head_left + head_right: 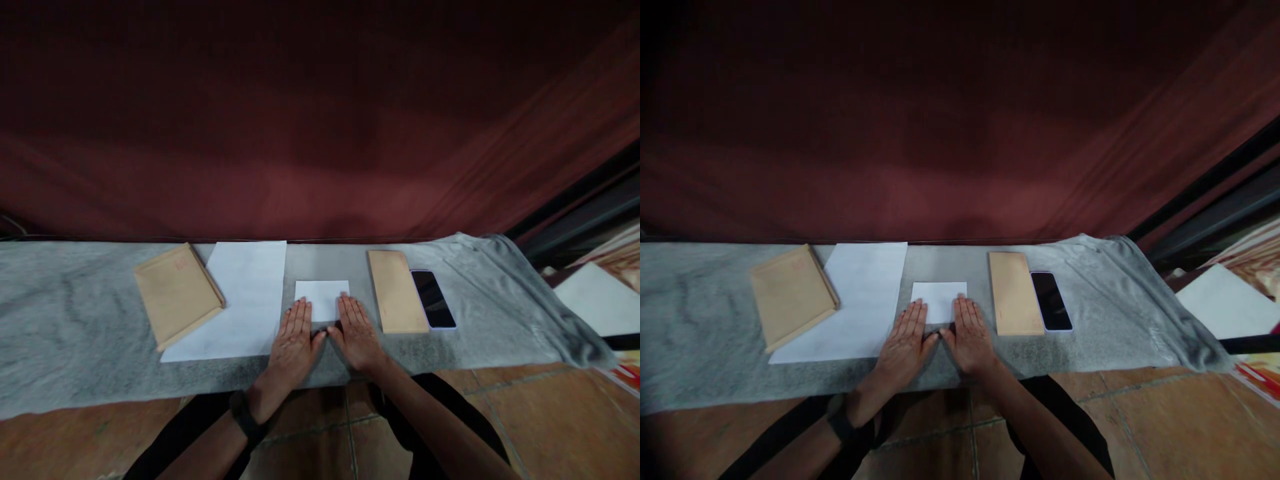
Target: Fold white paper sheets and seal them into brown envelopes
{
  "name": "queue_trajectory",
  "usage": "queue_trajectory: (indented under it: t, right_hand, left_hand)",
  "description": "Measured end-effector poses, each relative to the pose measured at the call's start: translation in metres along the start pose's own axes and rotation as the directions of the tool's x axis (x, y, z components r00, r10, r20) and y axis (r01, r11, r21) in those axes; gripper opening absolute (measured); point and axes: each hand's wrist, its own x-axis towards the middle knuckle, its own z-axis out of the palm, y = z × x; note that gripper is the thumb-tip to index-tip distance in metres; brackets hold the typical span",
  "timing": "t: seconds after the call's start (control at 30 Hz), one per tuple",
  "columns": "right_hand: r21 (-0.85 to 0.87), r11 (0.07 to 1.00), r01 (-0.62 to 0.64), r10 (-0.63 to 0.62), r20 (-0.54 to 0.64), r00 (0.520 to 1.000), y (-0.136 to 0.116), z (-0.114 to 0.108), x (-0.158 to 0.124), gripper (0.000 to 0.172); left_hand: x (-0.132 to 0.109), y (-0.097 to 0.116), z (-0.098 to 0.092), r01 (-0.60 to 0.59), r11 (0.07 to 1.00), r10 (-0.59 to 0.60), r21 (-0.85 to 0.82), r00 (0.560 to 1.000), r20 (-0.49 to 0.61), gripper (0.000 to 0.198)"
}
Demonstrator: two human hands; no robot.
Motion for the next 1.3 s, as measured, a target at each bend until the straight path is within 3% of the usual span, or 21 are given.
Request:
queue_trajectory:
  t: [0.1, 0.27, 0.43, 0.63, 0.93, 1.13, 1.3]
  right_hand:
    - [0.011, 0.999, -0.039, 0.039, 0.002, 0.999, -0.001, -0.002, 0.003, 0.067]
    - [0.102, 0.994, -0.040, 0.037, 0.031, 0.999, -0.006, -0.011, 0.026, 0.056]
    - [0.112, 0.993, -0.040, 0.034, 0.057, 0.998, -0.013, -0.004, 0.042, 0.056]
    - [0.036, 0.998, -0.054, 0.055, -0.015, 0.998, -0.006, 0.011, 0.042, 0.055]
    - [-0.014, 0.995, -0.100, 0.098, -0.084, 0.992, 0.009, 0.009, 0.037, 0.061]
    - [0.018, 0.995, -0.102, 0.102, -0.037, 0.994, 0.019, 0.000, 0.038, 0.053]
    - [0.035, 0.994, -0.100, 0.099, 0.043, 0.994, 0.028, -0.010, 0.044, 0.050]
  left_hand:
    - [0.005, -0.002, -0.002, 0.016, 1.000, -0.016, -0.002, 1.000, -0.014, 0.065]
    - [0.031, 0.003, -0.006, -0.077, 0.996, 0.078, -0.038, 0.997, 0.020, 0.056]
    - [0.050, 0.007, 0.010, -0.089, 0.996, 0.090, -0.017, 0.993, 0.073, 0.058]
    - [0.052, 0.003, 0.021, -0.058, 0.998, 0.058, -0.007, 0.998, 0.020, 0.060]
    - [0.050, -0.011, 0.011, 0.040, 0.999, -0.041, 0.029, 0.999, 0.025, 0.069]
    - [0.040, -0.018, -0.008, -0.120, 0.993, 0.121, -0.013, 0.982, 0.142, 0.063]
    - [0.042, -0.017, -0.025, -0.163, 0.986, 0.165, -0.030, 0.965, 0.203, 0.054]
